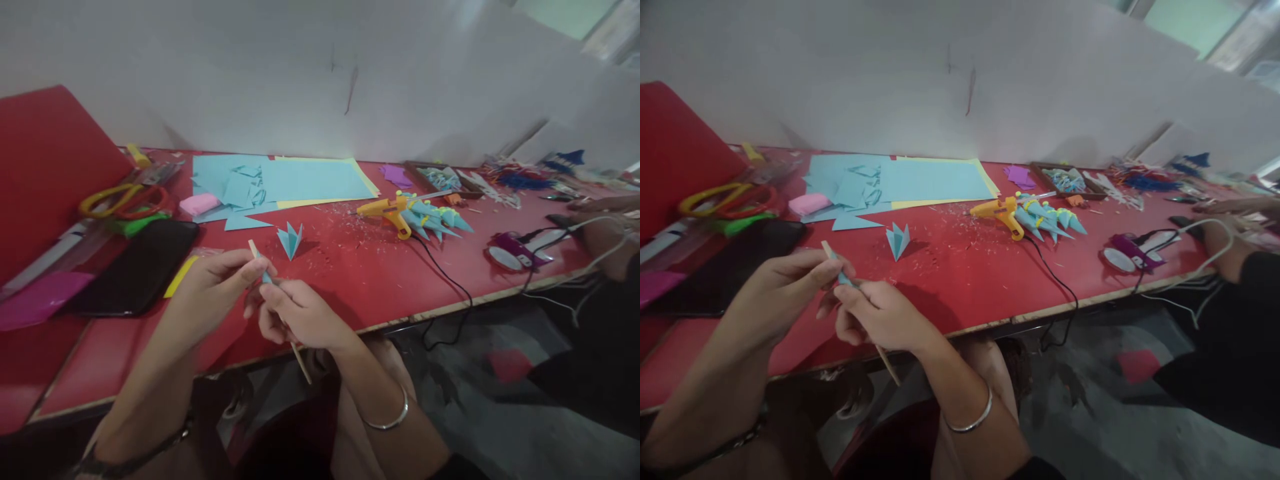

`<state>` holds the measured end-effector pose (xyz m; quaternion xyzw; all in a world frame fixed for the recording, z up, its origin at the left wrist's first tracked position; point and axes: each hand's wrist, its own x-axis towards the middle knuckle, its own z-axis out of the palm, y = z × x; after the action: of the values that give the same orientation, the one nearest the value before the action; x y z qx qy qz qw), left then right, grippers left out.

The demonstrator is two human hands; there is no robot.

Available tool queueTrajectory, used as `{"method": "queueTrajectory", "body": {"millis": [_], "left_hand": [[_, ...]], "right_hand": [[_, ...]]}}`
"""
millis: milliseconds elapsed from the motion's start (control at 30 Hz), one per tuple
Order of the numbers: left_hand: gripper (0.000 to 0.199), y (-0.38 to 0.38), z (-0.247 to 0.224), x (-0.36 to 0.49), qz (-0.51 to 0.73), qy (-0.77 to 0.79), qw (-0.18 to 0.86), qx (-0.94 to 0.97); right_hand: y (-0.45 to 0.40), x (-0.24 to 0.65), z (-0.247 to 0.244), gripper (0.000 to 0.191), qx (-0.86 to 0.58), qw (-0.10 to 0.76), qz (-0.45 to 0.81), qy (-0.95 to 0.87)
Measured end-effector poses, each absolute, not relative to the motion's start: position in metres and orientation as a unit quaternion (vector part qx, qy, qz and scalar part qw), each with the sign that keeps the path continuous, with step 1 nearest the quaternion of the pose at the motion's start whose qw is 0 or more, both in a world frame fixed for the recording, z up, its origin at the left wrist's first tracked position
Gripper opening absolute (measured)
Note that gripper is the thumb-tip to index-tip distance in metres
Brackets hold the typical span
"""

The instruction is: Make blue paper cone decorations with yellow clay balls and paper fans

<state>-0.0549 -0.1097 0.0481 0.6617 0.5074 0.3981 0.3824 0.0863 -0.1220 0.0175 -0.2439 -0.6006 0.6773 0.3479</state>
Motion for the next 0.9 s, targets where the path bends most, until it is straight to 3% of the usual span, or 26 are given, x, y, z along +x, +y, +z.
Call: {"method": "queueTrajectory", "body": {"millis": [200,600,900], "left_hand": [[0.023,-0.1097,0.0470,-0.0536,0.389,0.560,0.328,0.654],[0.028,-0.1113,0.0507,-0.0495,0.373,0.602,0.222,0.670],[0.039,-0.1058,0.0424,-0.0485,0.356,0.615,0.218,0.670]], "right_hand": [[-0.1216,0.0844,0.0153,0.042,-0.351,0.345,0.554,-0.672],[-0.1212,0.0814,0.0110,0.039,-0.370,0.352,0.575,-0.639],[-0.1206,0.0794,0.0077,0.043,-0.386,0.352,0.576,-0.629]]}}
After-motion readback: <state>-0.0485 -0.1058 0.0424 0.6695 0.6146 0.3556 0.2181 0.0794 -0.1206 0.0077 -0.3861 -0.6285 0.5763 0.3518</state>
